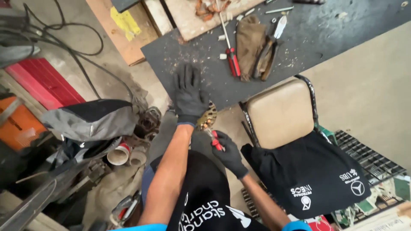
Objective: Disassembling a motor stator by cutting and removing copper windings using pliers
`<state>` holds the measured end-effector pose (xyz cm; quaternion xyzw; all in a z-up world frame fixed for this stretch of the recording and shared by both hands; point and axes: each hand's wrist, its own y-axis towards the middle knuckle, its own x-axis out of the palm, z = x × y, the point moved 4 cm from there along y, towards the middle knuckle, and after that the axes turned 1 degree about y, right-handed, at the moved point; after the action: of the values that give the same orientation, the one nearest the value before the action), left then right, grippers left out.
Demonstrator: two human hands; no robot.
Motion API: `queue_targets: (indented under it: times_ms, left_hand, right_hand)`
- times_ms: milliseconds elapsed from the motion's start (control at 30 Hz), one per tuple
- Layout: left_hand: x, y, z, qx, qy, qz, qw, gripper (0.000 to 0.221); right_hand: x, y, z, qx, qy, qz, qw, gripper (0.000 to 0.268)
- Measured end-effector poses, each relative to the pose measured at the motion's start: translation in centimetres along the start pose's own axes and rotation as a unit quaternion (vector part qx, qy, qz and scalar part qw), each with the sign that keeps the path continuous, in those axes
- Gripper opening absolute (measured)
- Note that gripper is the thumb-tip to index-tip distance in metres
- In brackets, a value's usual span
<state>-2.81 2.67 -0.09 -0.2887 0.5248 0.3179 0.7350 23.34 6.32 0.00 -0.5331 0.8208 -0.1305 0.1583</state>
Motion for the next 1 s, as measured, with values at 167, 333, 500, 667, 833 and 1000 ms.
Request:
queue_targets:
  times_ms: [167, 333, 500, 667, 833, 1000]
  left_hand:
    - [0.3, 0.1, 0.3, 0.001, 0.01, 0.013, 1.0, 0.089]
    - [0.2, 0.1, 0.2, -0.004, 0.007, 0.026, 1.0, 0.092]
    - [0.4, 0.4, 0.0, -0.004, -0.005, 0.034, 0.999, 0.091]
    - [-0.5, 0.7, -0.2, -0.009, 0.007, 0.019, 1.0, 0.087]
    - [-0.4, 0.2, 0.2, 0.009, -0.011, 0.018, 1.0, 0.085]
    - [-1.5, 0.7, 0.4, -0.006, 0.02, -0.059, 0.998, 0.088]
  right_hand:
    - [-0.3, -0.3, -0.4, 0.135, -0.1, -0.013, 0.986, 0.026]
    - [-1.2, -0.8, -1.2, 0.337, -0.144, -0.005, 0.93, 0.037]
    - [-0.6, 2.1, -5.1, 0.411, -0.147, -0.201, 0.877, 0.068]
    - [-0.5, 2.2, -3.9, 0.422, -0.086, -0.195, 0.881, 0.059]
    - [0.2, 1.9, -2.9, 0.409, -0.16, -0.139, 0.888, 0.033]
    - [2.6, 1.2, -5.0, 0.424, -0.254, -0.02, 0.869, 0.032]
